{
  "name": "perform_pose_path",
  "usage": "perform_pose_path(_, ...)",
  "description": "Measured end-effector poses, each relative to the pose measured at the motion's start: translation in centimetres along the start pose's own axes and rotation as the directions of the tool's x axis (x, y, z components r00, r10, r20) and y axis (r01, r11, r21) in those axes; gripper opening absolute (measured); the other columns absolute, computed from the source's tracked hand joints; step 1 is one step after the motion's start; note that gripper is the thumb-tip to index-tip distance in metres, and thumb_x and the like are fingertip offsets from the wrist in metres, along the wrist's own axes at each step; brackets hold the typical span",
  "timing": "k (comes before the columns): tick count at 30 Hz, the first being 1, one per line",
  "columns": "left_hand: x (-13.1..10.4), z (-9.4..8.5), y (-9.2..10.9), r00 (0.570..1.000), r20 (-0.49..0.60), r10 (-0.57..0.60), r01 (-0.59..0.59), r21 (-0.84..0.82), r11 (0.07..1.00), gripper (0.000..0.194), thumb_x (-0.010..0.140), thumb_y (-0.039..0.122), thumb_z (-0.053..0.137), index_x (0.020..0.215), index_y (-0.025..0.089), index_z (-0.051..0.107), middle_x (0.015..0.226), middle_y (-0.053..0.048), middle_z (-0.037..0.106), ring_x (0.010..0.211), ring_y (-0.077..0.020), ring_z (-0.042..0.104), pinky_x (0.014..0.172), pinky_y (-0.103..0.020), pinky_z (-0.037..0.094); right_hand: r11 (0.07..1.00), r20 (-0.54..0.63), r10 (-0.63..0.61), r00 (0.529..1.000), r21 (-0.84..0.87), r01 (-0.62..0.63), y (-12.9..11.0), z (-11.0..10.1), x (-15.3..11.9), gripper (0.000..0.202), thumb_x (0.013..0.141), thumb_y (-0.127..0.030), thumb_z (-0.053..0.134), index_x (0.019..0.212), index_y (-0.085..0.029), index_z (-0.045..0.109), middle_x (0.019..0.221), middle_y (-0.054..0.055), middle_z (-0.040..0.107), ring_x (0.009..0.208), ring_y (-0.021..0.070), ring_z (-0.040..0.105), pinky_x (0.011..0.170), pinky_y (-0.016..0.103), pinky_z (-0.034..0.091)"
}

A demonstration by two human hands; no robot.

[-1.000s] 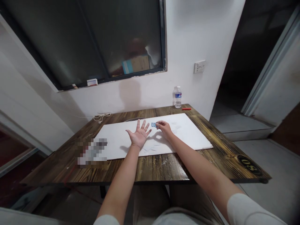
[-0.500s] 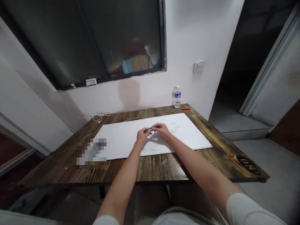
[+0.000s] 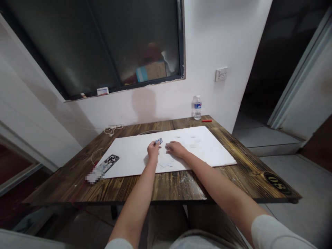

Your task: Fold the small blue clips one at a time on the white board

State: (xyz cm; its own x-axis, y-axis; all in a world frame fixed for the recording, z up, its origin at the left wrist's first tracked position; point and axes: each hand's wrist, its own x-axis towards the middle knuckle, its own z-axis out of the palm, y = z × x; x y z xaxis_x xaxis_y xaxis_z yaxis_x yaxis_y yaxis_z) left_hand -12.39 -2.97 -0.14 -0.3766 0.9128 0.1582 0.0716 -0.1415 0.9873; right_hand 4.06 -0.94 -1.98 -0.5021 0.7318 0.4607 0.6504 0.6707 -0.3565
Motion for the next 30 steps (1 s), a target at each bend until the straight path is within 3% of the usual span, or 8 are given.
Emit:
perform_pose_path(3, 0.08, -0.02, -0.14, 1.000, -0.013, -0.015, 0.015, -0.003, 1.000, 0.032, 0.066, 0.042, 0.068, 0.084, 0.016, 0.066, 0.071, -0.005, 0.067, 0.059, -0.0132, 0.061, 0.041, -0.016, 0.032, 1.000, -0.014, -0.001, 1.000, 0.002, 0.001, -0.12, -0.22, -0.04, 0.017, 0.081, -0.023, 0.069, 0.097, -0.022, 0.073, 0.097, 0.007, 0.074, 0.094, 0.0225, 0.063, 0.082, 0.031, 0.044)
perform_pose_path(8, 0.26, 0.09, -0.41, 0.999, -0.012, -0.031, 0.031, 0.012, 0.999, 0.030, 0.066, 0.042, 0.068, 0.082, 0.016, 0.066, 0.066, -0.004, 0.065, 0.057, -0.0131, 0.060, 0.040, -0.016, 0.031, 1.000, -0.024, -0.008, 1.000, -0.010, 0.008, -0.14, -0.28, -0.04, 0.017, 0.080, -0.012, 0.065, 0.091, -0.020, 0.075, 0.091, 0.007, 0.074, 0.088, 0.0214, 0.061, 0.079, 0.030, 0.043)
perform_pose_path(17, 0.11, 0.12, -0.21, 1.000, 0.002, -0.021, 0.021, 0.016, 1.000, 0.030, 0.067, 0.040, 0.070, 0.082, 0.016, 0.065, 0.069, -0.004, 0.065, 0.060, -0.0142, 0.062, 0.040, -0.016, 0.035, 0.996, -0.060, -0.027, 0.998, -0.083, 0.022, -0.47, -0.41, -0.32, 0.026, 0.084, -0.010, 0.060, 0.105, -0.019, 0.072, 0.093, 0.007, 0.071, 0.087, 0.0208, 0.057, 0.078, 0.030, 0.042)
perform_pose_path(23, 0.07, 0.08, -0.20, 1.000, 0.008, -0.013, 0.013, 0.028, 1.000, 0.027, 0.067, 0.039, 0.069, 0.081, 0.016, 0.065, 0.069, -0.004, 0.065, 0.062, -0.0148, 0.063, 0.042, -0.016, 0.037, 0.991, -0.086, -0.037, 0.996, -0.133, 0.025, -0.32, -0.41, -0.40, 0.015, 0.082, -0.015, 0.065, 0.093, -0.022, 0.074, 0.098, 0.009, 0.065, 0.092, 0.0232, 0.055, 0.076, 0.032, 0.041)
perform_pose_path(30, 0.36, 0.06, -0.52, 1.000, 0.022, 0.012, -0.012, 0.032, 0.999, 0.029, 0.064, 0.042, 0.071, 0.077, 0.016, 0.064, 0.066, -0.003, 0.064, 0.059, -0.0142, 0.062, 0.045, -0.018, 0.038, 0.994, -0.232, -0.080, 0.969, 0.059, 0.096, 0.10, -0.30, -0.17, 0.011, 0.082, -0.012, 0.063, 0.084, -0.020, 0.071, 0.089, 0.006, 0.063, 0.084, 0.0179, 0.056, 0.077, 0.029, 0.042)
